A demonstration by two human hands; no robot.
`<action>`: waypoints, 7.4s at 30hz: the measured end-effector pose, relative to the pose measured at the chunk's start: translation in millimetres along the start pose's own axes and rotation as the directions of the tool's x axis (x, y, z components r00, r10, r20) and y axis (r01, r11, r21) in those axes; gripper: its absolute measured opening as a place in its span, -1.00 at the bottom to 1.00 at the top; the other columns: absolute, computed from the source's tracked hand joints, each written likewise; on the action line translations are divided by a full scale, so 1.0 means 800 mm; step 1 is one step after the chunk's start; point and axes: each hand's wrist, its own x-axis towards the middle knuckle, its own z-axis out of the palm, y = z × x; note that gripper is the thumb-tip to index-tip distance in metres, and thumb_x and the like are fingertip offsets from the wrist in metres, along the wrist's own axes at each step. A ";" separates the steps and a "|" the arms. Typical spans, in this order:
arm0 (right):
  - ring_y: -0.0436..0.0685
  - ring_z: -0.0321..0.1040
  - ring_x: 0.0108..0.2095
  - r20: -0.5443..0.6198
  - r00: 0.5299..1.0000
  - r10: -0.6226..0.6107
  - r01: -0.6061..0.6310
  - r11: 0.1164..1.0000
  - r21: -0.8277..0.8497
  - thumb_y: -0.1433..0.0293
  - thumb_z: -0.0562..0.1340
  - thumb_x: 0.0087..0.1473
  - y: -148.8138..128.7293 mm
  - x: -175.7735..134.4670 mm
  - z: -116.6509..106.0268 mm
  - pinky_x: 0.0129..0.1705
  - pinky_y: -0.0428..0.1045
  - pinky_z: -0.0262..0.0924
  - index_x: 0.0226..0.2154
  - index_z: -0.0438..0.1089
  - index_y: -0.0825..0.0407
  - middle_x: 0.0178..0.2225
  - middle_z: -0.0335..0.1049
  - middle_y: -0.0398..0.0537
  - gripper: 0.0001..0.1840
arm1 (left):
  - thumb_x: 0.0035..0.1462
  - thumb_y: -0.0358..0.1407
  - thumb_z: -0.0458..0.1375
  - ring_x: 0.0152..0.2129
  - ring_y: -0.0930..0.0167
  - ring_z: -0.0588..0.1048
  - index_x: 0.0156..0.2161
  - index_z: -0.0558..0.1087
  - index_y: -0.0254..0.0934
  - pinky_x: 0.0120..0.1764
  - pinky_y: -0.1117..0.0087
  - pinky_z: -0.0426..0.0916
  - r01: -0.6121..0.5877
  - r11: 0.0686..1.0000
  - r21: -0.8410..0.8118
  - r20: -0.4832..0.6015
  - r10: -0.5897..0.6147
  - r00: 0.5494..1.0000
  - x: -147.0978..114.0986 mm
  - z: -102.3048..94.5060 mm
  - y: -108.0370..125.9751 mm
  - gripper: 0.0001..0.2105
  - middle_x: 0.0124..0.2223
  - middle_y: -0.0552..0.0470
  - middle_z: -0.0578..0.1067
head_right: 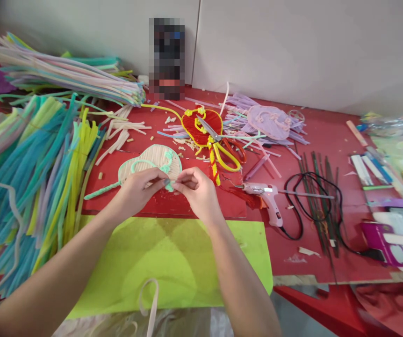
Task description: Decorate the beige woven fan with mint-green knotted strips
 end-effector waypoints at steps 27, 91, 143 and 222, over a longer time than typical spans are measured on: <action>0.00 0.35 -0.41 -0.101 0.992 -0.075 0.068 0.995 -0.066 0.27 0.37 -0.13 0.002 0.000 0.001 -0.31 -0.06 0.26 -0.45 0.28 0.00 -0.47 0.36 -0.19 -0.74 | 0.17 -0.34 0.04 -0.40 0.46 0.44 -0.28 0.37 -0.28 -0.31 0.45 0.33 0.062 0.994 -0.093 -0.007 -0.062 0.998 -0.003 0.010 -0.001 -0.92 -0.36 0.06 0.47; 0.02 0.31 -0.36 -0.121 0.973 -0.195 0.079 0.779 -0.622 0.49 0.25 0.03 0.023 -0.048 -0.052 -0.25 -0.05 0.22 -0.47 0.39 0.01 -0.40 0.32 -0.14 -0.91 | 0.27 -0.18 -0.07 0.23 0.19 0.12 0.21 0.16 -0.48 0.22 0.09 0.09 -0.422 0.637 0.645 0.313 0.284 0.906 -0.073 0.084 0.009 -0.49 0.26 -0.19 0.19; 0.20 0.35 -0.34 -0.653 0.616 -0.440 -0.421 0.516 -0.745 -0.02 0.07 0.11 0.039 -0.099 -0.210 -0.34 0.03 0.14 -0.25 0.29 0.09 -0.36 0.39 0.10 -0.51 | 0.25 -0.09 -0.06 0.21 0.14 0.15 0.19 0.20 -0.46 0.21 0.06 0.06 -0.486 0.591 0.644 0.374 0.311 0.874 -0.069 0.084 0.015 -0.46 0.26 -0.28 0.17; 0.10 0.33 -0.34 -0.368 0.773 -0.517 -0.147 0.417 -0.897 0.18 0.31 -0.08 0.056 -0.108 -0.137 -0.38 -0.02 0.28 -0.17 0.22 0.03 -0.27 0.32 -0.01 -0.53 | 0.27 -0.15 -0.08 0.23 0.18 0.12 0.25 0.10 -0.46 0.24 0.07 0.04 -0.443 0.673 0.592 0.357 0.274 0.893 -0.068 0.085 0.011 -0.45 0.28 -0.21 0.16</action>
